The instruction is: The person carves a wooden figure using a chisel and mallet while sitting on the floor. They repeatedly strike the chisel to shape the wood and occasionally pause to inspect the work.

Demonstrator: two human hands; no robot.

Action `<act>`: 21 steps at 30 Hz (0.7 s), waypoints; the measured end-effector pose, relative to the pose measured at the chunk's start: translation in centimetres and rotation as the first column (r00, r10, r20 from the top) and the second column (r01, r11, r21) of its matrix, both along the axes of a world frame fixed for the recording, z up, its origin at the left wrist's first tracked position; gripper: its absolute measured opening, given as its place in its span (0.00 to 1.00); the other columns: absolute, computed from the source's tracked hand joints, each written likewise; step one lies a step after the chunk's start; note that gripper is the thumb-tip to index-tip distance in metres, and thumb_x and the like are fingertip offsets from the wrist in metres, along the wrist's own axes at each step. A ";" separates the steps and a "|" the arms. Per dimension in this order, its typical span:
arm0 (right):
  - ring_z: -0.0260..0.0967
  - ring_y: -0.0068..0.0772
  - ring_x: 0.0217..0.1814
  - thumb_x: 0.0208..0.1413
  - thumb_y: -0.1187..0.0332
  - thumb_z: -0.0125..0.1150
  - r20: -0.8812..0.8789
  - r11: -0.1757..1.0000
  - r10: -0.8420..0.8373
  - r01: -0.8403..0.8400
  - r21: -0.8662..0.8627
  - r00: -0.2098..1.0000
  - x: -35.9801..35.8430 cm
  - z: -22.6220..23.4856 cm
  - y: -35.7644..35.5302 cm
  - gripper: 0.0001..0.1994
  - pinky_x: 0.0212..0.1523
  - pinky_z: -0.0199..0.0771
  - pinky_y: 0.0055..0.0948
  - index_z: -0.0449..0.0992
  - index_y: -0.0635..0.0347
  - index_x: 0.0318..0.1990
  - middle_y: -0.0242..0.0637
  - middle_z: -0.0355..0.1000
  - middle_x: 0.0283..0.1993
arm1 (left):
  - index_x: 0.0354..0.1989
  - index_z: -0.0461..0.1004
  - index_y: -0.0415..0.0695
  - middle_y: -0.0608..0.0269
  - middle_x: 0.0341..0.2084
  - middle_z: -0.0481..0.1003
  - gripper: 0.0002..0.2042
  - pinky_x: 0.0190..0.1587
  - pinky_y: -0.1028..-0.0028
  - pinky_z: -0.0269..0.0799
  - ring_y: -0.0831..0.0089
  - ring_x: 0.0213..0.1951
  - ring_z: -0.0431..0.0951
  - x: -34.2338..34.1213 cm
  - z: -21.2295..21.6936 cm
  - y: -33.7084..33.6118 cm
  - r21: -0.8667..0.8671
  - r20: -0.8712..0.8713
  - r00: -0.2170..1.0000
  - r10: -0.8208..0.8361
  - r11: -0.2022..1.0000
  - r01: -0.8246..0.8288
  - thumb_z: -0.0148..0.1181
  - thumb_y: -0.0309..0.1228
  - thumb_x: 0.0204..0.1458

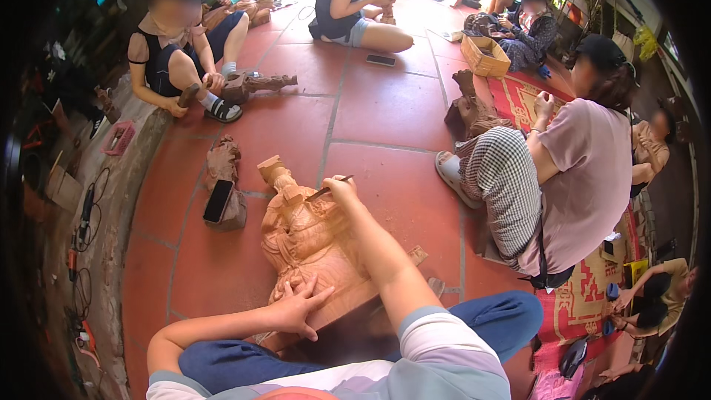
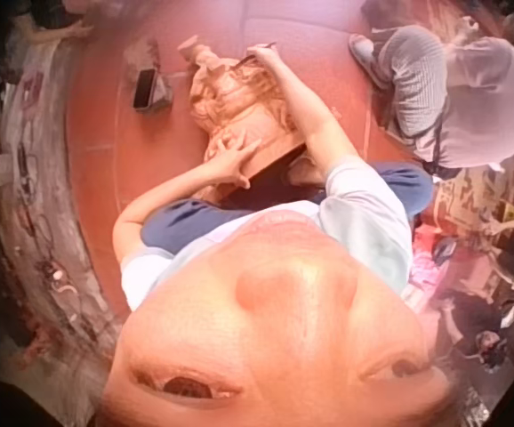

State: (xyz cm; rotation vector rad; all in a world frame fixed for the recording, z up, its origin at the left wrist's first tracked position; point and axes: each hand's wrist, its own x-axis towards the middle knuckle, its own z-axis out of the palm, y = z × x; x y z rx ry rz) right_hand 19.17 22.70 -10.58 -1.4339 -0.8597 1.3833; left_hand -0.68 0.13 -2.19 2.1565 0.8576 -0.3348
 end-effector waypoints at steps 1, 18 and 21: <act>0.69 0.28 0.19 0.42 0.71 0.58 -0.010 1.000 0.007 -0.007 -0.024 1.000 -0.2 -0.3 -0.2 0.05 0.20 0.71 0.25 0.72 0.63 0.20 0.35 0.69 0.20 | 0.67 0.41 0.60 0.36 0.64 0.32 0.55 0.60 0.38 0.34 0.27 0.61 0.41 -0.1 0.1 -0.1 0.007 -0.009 1.000 0.001 1.000 -0.001 0.73 0.42 0.28; 0.66 0.24 0.18 0.38 0.68 0.62 0.113 0.994 0.107 -0.108 -0.001 0.988 0.2 0.0 0.8 0.08 0.20 0.68 0.26 0.72 0.63 0.18 0.33 0.67 0.16 | 0.67 0.42 0.58 0.35 0.64 0.32 0.55 0.61 0.39 0.30 0.28 0.61 0.41 0.0 0.3 -0.1 0.001 -0.021 1.000 0.012 1.000 -0.012 0.73 0.42 0.27; 0.61 0.23 0.17 0.40 0.68 0.61 0.163 0.987 0.044 -0.068 0.143 0.986 0.0 -2.8 0.5 0.08 0.18 0.62 0.27 0.71 0.60 0.18 0.32 0.66 0.17 | 0.67 0.44 0.55 0.32 0.63 0.34 0.54 0.61 0.40 0.29 0.31 0.62 0.42 0.2 1.0 0.0 0.057 -0.023 1.000 -0.006 0.998 0.007 0.73 0.44 0.28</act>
